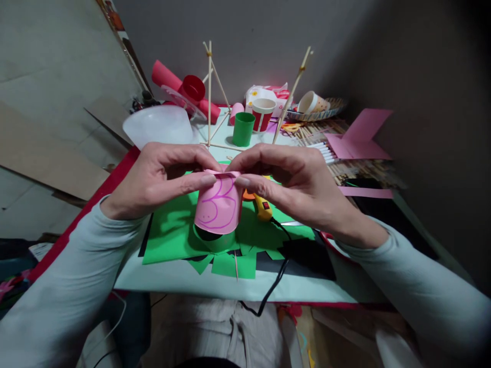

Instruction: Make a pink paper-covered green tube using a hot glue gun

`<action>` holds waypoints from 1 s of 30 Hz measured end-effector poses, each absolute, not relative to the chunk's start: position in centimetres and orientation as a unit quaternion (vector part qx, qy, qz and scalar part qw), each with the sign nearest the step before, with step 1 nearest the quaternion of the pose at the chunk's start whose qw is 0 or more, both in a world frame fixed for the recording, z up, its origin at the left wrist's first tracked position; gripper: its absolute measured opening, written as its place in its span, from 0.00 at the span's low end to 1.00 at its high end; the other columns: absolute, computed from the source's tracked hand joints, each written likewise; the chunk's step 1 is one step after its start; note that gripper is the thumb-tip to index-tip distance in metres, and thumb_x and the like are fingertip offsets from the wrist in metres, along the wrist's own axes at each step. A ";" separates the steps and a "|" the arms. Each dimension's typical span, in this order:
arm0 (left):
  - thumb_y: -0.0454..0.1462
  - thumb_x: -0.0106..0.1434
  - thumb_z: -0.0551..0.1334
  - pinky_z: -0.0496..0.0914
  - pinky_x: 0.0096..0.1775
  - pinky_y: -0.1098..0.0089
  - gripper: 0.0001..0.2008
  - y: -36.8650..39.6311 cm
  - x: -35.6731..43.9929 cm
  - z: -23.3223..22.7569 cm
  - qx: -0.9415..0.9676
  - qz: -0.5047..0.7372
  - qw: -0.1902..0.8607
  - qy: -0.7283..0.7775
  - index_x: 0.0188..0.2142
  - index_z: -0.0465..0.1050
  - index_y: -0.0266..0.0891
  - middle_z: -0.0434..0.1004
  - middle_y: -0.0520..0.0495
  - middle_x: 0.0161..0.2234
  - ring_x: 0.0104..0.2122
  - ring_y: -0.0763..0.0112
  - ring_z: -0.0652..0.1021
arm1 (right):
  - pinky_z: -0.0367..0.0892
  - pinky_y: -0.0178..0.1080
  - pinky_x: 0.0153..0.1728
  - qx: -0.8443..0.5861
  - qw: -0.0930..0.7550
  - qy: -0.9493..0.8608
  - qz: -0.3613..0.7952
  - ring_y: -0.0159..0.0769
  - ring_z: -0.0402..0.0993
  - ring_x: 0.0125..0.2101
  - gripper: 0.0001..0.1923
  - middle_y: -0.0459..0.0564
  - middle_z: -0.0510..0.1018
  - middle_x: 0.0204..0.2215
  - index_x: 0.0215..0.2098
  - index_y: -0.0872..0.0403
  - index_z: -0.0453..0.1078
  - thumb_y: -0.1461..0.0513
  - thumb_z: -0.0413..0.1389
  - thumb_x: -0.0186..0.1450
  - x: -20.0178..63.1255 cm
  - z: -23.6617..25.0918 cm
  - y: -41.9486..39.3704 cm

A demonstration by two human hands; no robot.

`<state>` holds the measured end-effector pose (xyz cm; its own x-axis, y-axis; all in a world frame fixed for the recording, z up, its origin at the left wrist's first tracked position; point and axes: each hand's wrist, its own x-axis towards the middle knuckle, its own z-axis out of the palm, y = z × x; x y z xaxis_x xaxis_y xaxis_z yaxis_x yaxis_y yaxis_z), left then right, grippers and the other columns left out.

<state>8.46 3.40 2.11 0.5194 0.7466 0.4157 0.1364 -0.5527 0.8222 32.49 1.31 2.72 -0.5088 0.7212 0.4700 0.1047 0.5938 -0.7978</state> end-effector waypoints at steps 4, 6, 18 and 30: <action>0.38 0.67 0.70 0.71 0.36 0.69 0.03 3.0 8.3 2.3 0.778 0.421 0.389 0.257 0.39 0.85 0.47 0.82 0.49 0.34 0.35 0.68 0.79 | 0.74 0.37 0.37 -0.268 0.423 -0.773 0.390 0.33 0.79 0.36 0.03 0.42 0.83 0.36 0.39 0.47 0.79 0.62 0.63 0.69 32.5 3.4 0.6; 0.37 0.68 0.69 0.71 0.37 0.70 0.04 3.0 8.2 2.2 0.765 0.440 0.394 0.256 0.40 0.85 0.48 0.83 0.50 0.36 0.36 0.69 0.79 | 0.74 0.35 0.35 -0.277 0.431 -0.750 0.419 0.31 0.79 0.36 0.02 0.41 0.83 0.36 0.39 0.49 0.79 0.62 0.63 0.69 32.5 3.7 0.6; 0.39 0.69 0.67 0.71 0.36 0.70 0.05 3.4 8.5 4.1 0.777 0.454 0.372 0.229 0.37 0.82 0.44 0.81 0.49 0.34 0.34 0.68 0.78 | 0.72 0.35 0.38 -0.220 0.467 -0.812 0.272 0.31 0.78 0.36 0.04 0.48 0.83 0.36 0.42 0.56 0.78 0.63 0.63 0.70 32.5 6.0 1.0; 0.35 0.71 0.64 0.67 0.38 0.68 0.10 2.4 9.6 6.3 0.817 0.425 0.320 0.222 0.31 0.77 0.40 0.77 0.50 0.31 0.33 0.70 0.73 | 0.66 0.34 0.32 -0.212 0.457 -0.862 0.055 0.29 0.70 0.30 0.04 0.51 0.78 0.30 0.40 0.65 0.78 0.70 0.60 0.70 32.8 6.9 -0.4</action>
<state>9.62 2.36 6.32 0.5410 0.6347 0.5518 0.0910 -0.6964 0.7118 32.82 -0.41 6.87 -0.4930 0.4149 0.7647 0.3149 0.9045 -0.2877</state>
